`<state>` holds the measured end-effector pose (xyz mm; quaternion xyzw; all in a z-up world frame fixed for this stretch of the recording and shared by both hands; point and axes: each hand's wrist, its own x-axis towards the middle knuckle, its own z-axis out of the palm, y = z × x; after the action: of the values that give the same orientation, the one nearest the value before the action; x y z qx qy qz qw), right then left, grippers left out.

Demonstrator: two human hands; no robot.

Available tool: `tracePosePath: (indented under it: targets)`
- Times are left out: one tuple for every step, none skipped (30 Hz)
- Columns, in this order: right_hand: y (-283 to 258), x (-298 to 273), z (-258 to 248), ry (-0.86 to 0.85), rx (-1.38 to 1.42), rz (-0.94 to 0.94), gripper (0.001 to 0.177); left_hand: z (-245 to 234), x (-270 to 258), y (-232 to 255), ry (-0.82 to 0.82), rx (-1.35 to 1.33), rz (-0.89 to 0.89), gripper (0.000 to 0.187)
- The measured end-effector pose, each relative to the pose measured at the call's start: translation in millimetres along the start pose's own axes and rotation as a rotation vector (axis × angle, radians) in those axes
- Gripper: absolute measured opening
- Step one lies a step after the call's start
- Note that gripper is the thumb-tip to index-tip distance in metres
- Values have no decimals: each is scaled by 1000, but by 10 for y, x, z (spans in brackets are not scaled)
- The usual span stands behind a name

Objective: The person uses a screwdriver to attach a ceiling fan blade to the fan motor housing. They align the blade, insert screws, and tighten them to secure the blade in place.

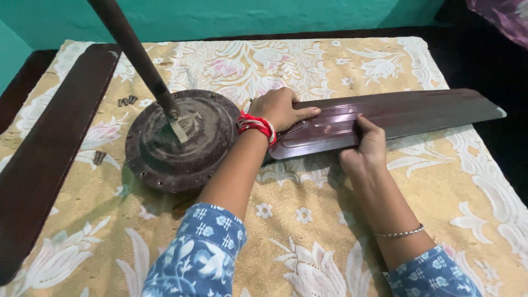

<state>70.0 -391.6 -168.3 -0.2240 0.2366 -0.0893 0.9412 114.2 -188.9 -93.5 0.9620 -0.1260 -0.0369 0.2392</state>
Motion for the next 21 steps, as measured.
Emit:
tracePosePath:
  targets:
    - [23,-1,2,8,-22,-8,13,-15,1,9,37,7,24,64]
    - [44,-8,3,16,-44,-16,14,-34,-7,15,74,15,48,65]
    - [37,-8,25,19,-67,-28,15,-70,-3,35,134,-8,54,65]
    - [18,-12,52,1,-103,-88,14,-113,-4,59,194,-30,60,65]
    - [-28,-17,81,-16,-134,-154,15,-163,8,104,253,-53,73,65]
    - [-77,-27,113,-32,-165,-221,15,-219,26,167,264,-61,81,65]
    - [-129,-34,166,-78,-161,-259,16,-289,42,225,280,-70,83,65]
    - [-210,-51,215,-124,-156,-297,17,-359,47,286,297,-79,85,65]
    - [-272,-73,268,-172,-149,-331,19,-436,36,330,318,-70,85,67]
    - [-346,-69,364,-173,-153,-295,19,-509,22,373,338,-61,85,68]
    - [-425,-64,459,-165,-158,-260,20,-549,-9,413,350,-53,86,69]
    - [-464,-74,537,-157,-163,-225,20,-592,-42,439,331,-27,65,70]
    - [-496,-107,599,-164,-209,-280,20,-636,-64,482,314,-4,49,71]
    - [-519,-153,661,-170,-254,-335,21,-675,-91,525,296,20,33,72]
    - [-531,-205,741,-178,-299,-390,22,-707,-130,560,338,10,38,72]
    - [-543,-265,832,-162,-333,-443,25,-727,-181,593,380,0,44,72]
    - [-547,-334,927,-145,-364,-496,27,-762,-224,619,421,-8,51,72]
    - [-553,-406,1029,-126,-394,-549,30,-825,-246,641,408,-22,24,71]
    - [-558,-479,1123,-133,-413,-574,32,-870,-275,660,389,-37,-6,70]
    - [-561,-548,1230,-140,-433,-598,34,-916,-307,673,369,-52,-35,68]
    - [-574,-630,1325,-150,-454,-625,36,-977,-338,682,393,-74,-49,69]
